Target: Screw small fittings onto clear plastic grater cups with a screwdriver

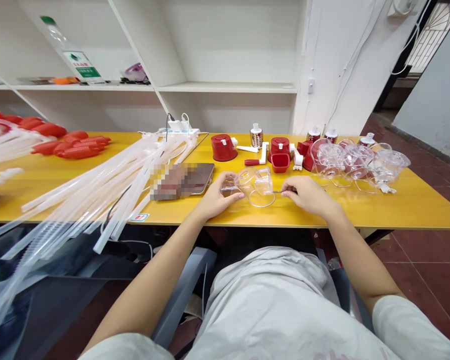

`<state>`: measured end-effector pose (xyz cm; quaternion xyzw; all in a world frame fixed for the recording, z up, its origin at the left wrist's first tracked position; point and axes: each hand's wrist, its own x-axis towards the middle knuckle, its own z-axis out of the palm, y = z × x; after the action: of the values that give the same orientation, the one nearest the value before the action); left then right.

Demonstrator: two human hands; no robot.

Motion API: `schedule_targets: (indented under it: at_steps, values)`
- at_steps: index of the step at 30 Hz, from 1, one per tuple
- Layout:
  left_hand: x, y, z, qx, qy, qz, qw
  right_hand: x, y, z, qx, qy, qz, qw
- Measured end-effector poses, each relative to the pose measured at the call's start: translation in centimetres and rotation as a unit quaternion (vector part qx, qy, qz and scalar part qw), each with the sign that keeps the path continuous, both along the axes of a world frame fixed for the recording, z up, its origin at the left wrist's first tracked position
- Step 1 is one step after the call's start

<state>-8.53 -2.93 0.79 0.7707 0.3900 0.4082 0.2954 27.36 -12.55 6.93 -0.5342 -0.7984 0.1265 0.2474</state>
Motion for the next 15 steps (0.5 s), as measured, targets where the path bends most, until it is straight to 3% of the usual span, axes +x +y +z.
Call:
schedule_targets:
  at_steps: [15]
  values:
    - [-0.18, -0.38, 0.5, -0.002, 0.002, -0.004, 1.0, -0.64, -0.45, 0.14, -0.011, -0.004, -0.023, 1.0]
